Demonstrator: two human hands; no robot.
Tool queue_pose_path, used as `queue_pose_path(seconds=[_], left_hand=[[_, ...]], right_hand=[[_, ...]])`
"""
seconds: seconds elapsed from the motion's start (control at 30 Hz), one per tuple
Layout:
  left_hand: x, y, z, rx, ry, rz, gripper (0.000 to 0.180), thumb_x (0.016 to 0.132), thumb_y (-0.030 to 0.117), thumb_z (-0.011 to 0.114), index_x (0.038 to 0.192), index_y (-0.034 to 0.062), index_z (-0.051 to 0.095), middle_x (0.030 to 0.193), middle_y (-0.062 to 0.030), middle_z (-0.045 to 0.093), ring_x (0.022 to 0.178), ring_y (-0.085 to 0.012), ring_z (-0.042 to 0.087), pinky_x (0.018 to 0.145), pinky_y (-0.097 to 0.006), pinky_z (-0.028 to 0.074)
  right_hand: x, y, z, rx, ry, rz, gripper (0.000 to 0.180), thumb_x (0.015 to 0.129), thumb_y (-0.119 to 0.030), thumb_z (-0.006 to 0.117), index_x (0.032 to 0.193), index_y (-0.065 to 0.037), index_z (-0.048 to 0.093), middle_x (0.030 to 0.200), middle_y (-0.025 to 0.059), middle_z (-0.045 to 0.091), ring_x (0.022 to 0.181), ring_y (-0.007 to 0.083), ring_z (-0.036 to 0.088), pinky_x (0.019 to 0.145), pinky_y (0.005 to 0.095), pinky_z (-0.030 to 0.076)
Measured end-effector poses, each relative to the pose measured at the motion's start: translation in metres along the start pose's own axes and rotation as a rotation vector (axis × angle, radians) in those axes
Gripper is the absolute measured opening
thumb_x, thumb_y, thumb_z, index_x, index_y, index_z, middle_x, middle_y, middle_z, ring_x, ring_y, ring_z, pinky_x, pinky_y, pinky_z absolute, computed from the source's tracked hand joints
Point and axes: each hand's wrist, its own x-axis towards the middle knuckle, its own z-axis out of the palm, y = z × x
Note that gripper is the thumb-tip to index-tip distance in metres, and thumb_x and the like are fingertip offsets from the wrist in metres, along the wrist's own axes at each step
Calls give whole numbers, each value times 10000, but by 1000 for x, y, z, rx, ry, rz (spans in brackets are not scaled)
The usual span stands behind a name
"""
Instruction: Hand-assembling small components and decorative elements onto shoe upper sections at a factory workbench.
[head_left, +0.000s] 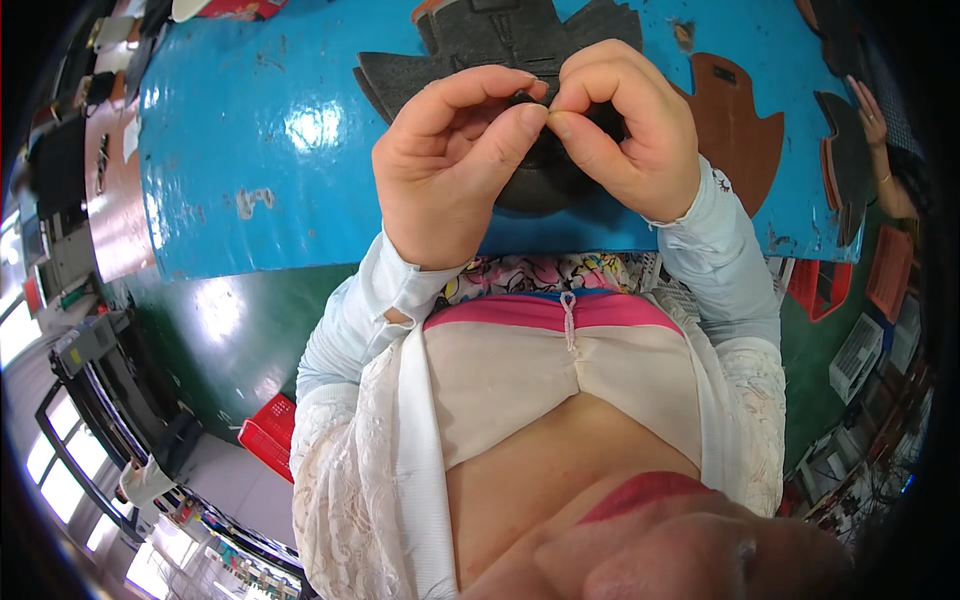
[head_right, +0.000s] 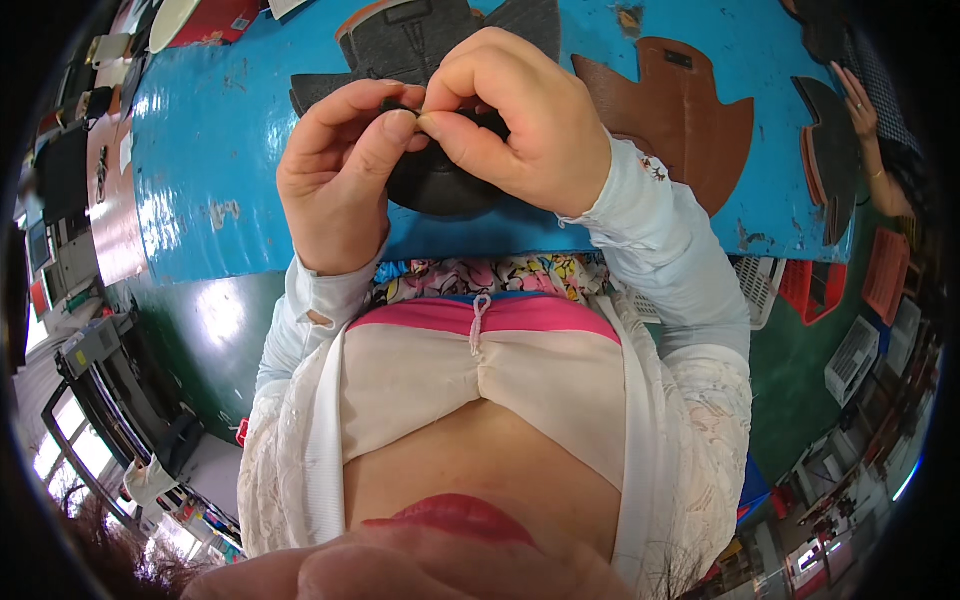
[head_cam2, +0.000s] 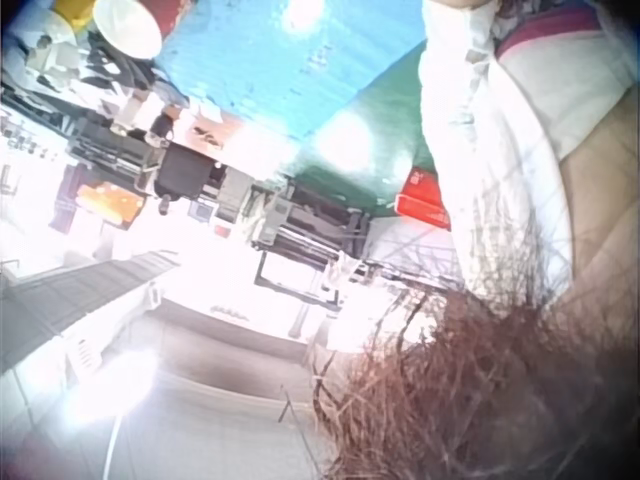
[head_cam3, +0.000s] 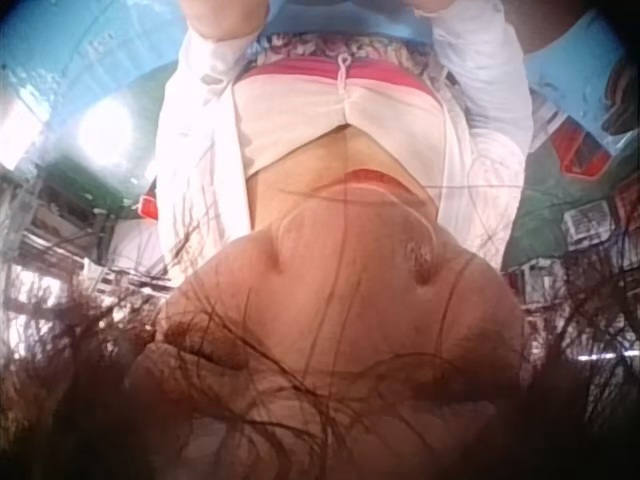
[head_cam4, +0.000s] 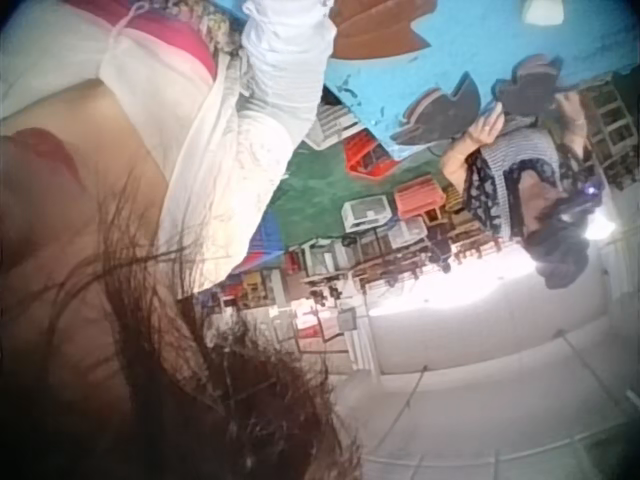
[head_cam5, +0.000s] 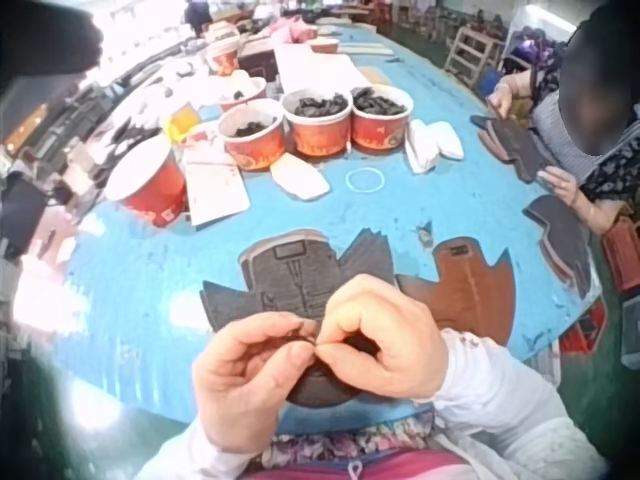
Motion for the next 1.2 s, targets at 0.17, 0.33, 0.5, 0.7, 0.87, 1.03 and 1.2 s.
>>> queue_pose_path(seconds=[0.17, 0.33, 0.5, 0.7, 0.87, 1.03, 1.2], left_hand=[[0, 1, 1, -28, 32, -84, 231, 858, -43, 622, 1090, -43, 619, 1008, -99, 664, 848, -101, 623, 751, -203, 508], [-2, 7, 4, -81, 81, -218, 226, 860, -24, 614, 1085, -43, 629, 988, -84, 672, 822, -98, 629, 716, -198, 508], [-6, 6, 4, 58, 86, -145, 223, 854, -31, 604, 1074, -40, 634, 974, -81, 674, 809, -101, 632, 722, -208, 511], [-6, 8, 0, -46, 123, -219, 215, 852, -46, 592, 1060, -31, 643, 969, -82, 671, 826, -92, 629, 727, -202, 505], [-10, 23, -11, 334, 56, -84, 243, 831, -76, 598, 1056, -2, 653, 958, -53, 650, 763, -108, 610, 688, -226, 497], [-13, 12, -21, 835, -82, 336, 268, 744, -97, 643, 976, 35, 664, 909, -76, 623, 738, -167, 593, 647, -261, 480], [-15, 3, -22, 1084, -259, 530, 304, 679, -139, 624, 934, 23, 656, 884, -107, 628, 766, -234, 615, 657, -286, 497]], right_hand=[[-1, 1, -1, 37, -28, -4, 75, 809, -37, 631, 853, -36, 569, 842, 61, 568, 733, 153, 558, 631, 251, 463], [-4, 0, 2, 145, -26, 91, 79, 827, -56, 608, 869, -29, 548, 830, 61, 555, 717, 158, 556, 626, 263, 463], [-8, -2, 5, 153, -27, 141, 85, 816, -51, 610, 866, -28, 544, 823, 59, 554, 707, 162, 556, 616, 277, 460], [-2, 0, 1, -246, 40, -162, 144, 738, -46, 651, 847, -55, 558, 825, 58, 560, 725, 226, 565, 638, 330, 473], [2, -2, -19, -192, 8, -5, 158, 731, -12, 670, 828, -41, 549, 788, 79, 552, 693, 224, 545, 621, 290, 450], [6, 1, -30, -342, -206, 98, 108, 740, -58, 645, 774, -38, 545, 767, 110, 542, 722, 297, 555, 635, 358, 455], [6, 3, -20, -568, -150, -46, 147, 702, -37, 671, 761, -47, 537, 736, 103, 524, 700, 296, 542, 629, 376, 444]])
